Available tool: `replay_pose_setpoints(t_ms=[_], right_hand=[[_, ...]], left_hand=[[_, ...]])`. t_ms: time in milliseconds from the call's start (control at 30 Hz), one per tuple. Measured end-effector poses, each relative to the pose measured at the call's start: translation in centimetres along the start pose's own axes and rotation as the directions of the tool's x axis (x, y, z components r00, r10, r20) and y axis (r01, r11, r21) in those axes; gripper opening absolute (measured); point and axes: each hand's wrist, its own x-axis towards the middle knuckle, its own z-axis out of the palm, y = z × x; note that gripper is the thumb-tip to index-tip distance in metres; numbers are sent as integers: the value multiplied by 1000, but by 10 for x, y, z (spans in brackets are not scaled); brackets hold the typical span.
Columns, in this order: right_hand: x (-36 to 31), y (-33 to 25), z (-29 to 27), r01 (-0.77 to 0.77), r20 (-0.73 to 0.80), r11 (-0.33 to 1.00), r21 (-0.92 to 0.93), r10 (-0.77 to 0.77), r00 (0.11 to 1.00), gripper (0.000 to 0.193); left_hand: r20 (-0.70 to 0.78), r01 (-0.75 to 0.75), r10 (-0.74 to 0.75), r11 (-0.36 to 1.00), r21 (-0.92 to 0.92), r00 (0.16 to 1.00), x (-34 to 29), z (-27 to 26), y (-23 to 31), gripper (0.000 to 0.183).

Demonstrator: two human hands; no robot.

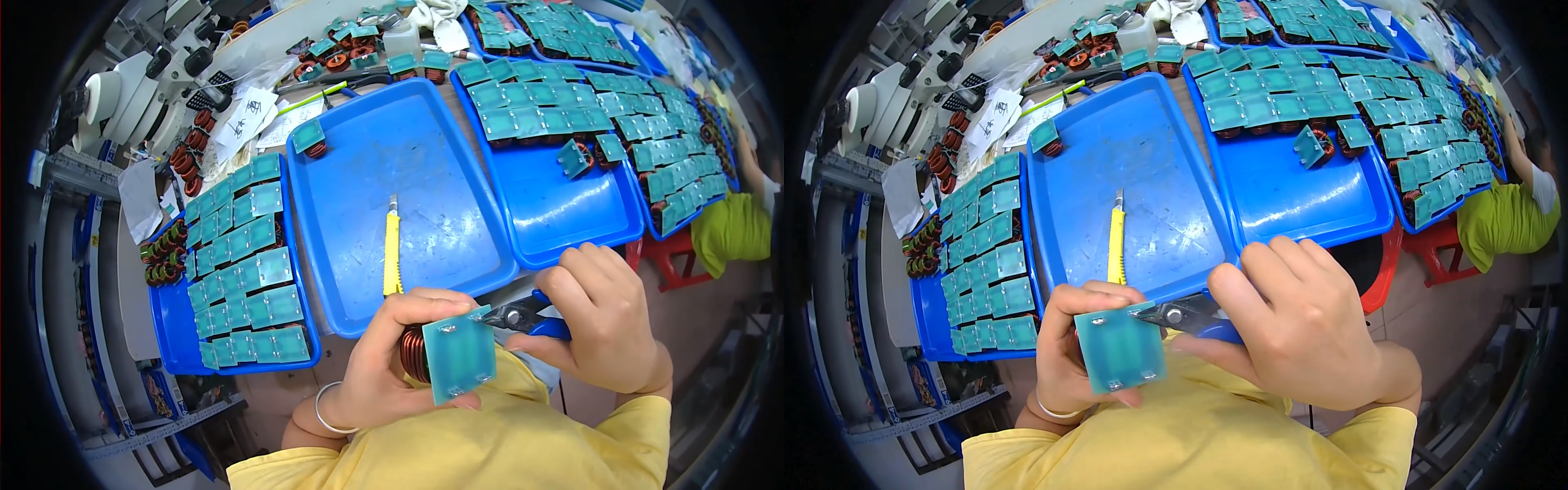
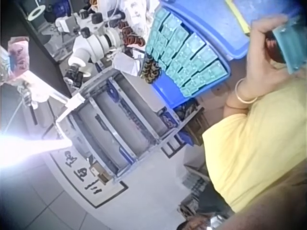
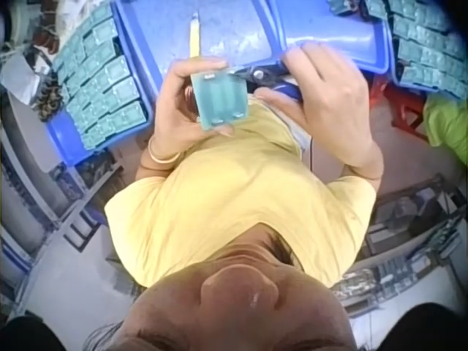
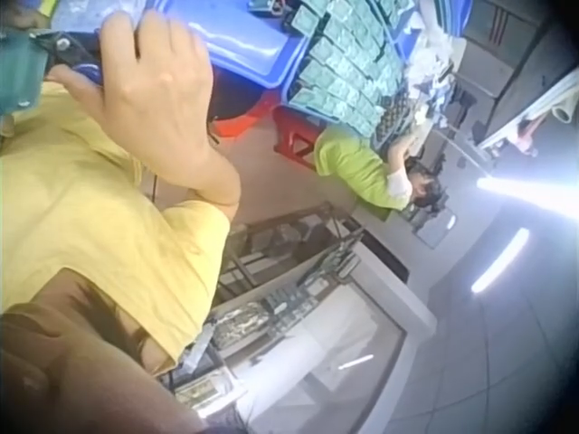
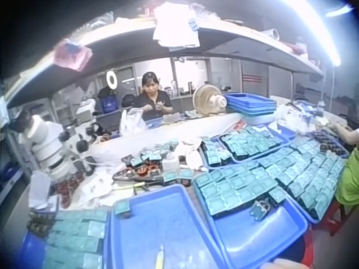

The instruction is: Trim excess wires from electronic components using wire cutters.

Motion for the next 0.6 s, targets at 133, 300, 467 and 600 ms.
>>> replay_pose_setpoints(t_ms=[133,300,467,600], right_hand=[[0,0,1,0,-4,1000,2,0,1000,39],[1,-2,-1,-5,16,1000,-14,5,1000,39],[3,2,2,21,16,999,-35,-20,1000,39],[2,4,6,24,44,998,-64,-21,999,38]], left_hand=[[-1,-15,15,999,31,1000,0,1,2,73],[75,-43,43,999,-11,996,-2,-3,0,71],[58,-14,11,999,52,998,-2,-4,1,69],[34,34,-34,999,8,999,-5,-3,-4,70]])
